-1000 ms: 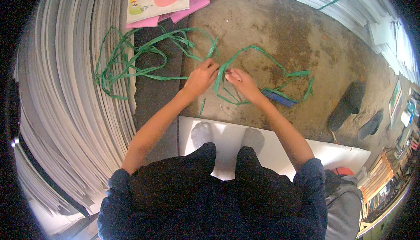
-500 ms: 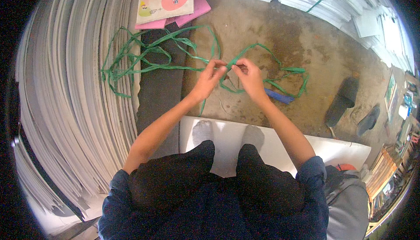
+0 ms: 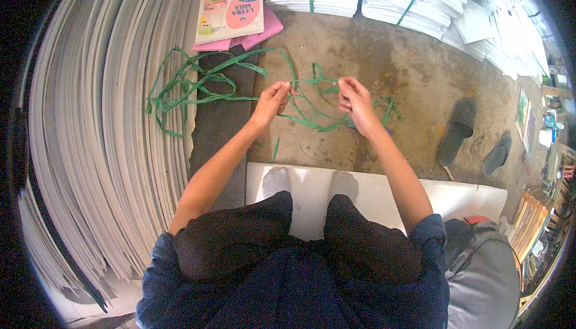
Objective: The person sits on the floor and ties stacks of white paper with green plastic straps. They measure, wrap, and knot the straps by hand to secure the bundles. The person then picks up loose sheets of paper and stacks them into a new pile.
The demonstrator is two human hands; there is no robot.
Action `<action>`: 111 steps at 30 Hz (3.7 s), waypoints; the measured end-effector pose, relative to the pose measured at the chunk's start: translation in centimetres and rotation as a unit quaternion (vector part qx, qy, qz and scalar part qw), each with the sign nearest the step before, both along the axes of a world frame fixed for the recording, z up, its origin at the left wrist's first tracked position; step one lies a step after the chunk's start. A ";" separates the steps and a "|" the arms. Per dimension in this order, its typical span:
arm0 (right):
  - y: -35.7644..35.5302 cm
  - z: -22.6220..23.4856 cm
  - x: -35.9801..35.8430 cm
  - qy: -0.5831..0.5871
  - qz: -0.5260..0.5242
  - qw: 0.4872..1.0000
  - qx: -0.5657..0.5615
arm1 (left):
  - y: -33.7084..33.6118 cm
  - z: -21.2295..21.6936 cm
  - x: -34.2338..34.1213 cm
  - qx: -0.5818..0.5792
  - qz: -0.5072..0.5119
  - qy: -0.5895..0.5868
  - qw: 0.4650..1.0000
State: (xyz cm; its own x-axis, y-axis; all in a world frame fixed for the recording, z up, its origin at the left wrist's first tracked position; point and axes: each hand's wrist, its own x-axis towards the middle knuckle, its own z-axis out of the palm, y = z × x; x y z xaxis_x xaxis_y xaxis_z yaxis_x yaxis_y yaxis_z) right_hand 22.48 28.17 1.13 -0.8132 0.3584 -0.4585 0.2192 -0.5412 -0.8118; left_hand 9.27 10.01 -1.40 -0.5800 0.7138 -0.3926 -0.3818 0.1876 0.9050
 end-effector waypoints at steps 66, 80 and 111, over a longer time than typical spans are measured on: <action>0.0 10.9 -0.8 0.166 0.008 0.777 0.607 | 2.6 9.8 1.5 -0.077 -0.239 0.363 0.898; -0.1 7.7 -0.9 0.118 -0.038 0.885 0.448 | 3.0 8.7 1.5 0.003 -0.129 0.307 0.943; -1.1 6.7 -1.3 0.112 -0.128 0.849 0.501 | 3.8 9.0 2.0 0.084 -0.060 -0.059 0.993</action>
